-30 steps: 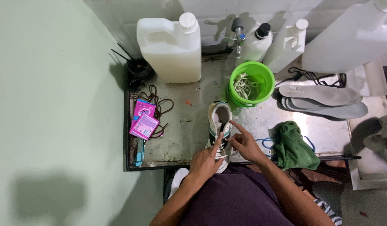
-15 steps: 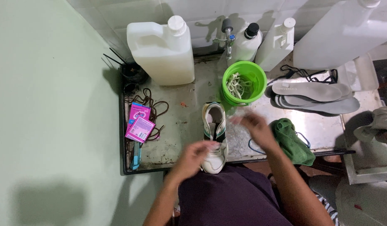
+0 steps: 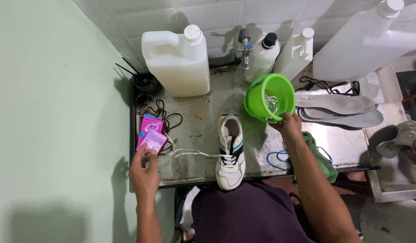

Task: The person removes the laces from a white sneaker, places them in a green bucket, and then uses a brush to scrub the shoe's upper and sole. The person handles the shoe and brush throughout the clip.

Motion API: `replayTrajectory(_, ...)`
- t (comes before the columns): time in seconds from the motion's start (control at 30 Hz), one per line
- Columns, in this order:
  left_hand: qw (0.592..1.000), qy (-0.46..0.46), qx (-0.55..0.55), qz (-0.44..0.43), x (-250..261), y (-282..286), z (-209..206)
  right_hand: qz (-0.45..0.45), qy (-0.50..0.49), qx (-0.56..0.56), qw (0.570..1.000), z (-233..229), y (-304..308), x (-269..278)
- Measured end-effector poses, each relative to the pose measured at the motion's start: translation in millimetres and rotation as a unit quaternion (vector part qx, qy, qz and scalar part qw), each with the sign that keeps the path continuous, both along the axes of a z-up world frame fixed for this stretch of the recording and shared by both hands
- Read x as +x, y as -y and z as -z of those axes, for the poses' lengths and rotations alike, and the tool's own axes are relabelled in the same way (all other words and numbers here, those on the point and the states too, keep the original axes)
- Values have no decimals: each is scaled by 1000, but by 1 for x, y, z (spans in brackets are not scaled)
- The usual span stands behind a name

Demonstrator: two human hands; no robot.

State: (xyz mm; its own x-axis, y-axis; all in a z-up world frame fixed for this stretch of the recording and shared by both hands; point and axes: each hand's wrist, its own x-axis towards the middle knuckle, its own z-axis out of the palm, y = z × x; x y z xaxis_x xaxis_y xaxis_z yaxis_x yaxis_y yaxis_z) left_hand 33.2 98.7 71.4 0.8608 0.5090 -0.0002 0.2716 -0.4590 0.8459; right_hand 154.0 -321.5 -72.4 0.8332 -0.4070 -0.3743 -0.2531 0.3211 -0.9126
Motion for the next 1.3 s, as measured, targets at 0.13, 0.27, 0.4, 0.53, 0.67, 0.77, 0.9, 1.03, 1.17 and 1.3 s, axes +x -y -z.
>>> replayTrajectory(0.13,997,-63,-41,31,-7,15,30,5,69,-94,993,-26,-3,-19)
replayTrajectory(0.27,994,-51,-25,96,-6,59,35,26,55,-80,995,-45,-9,-23)
replayTrajectory(0.4,964,-96,-14,248,2,102,44,0,47,-109,993,-31,-1,-18)
replayTrajectory(0.53,892,-103,130,421,6,132,79,-19,19,-121,992,-32,-3,-10)
replayTrajectory(0.67,888,-101,188,407,3,145,106,-18,24,-127,992,-13,-3,5)
replayTrajectory(0.77,894,-116,180,394,1,147,110,25,-8,-90,996,-3,-2,19)
replayTrajectory(0.9,907,-131,153,369,-2,151,100,50,-26,-48,997,25,19,47)
replayTrajectory(1.03,921,-118,126,348,-6,151,100,45,-32,-38,998,31,36,60)
replayTrajectory(1.17,925,-115,108,346,-5,149,96,19,-30,-37,999,24,36,54)
replayTrajectory(1.3,933,-91,75,341,-6,149,87,14,-14,-39,999,2,19,38)
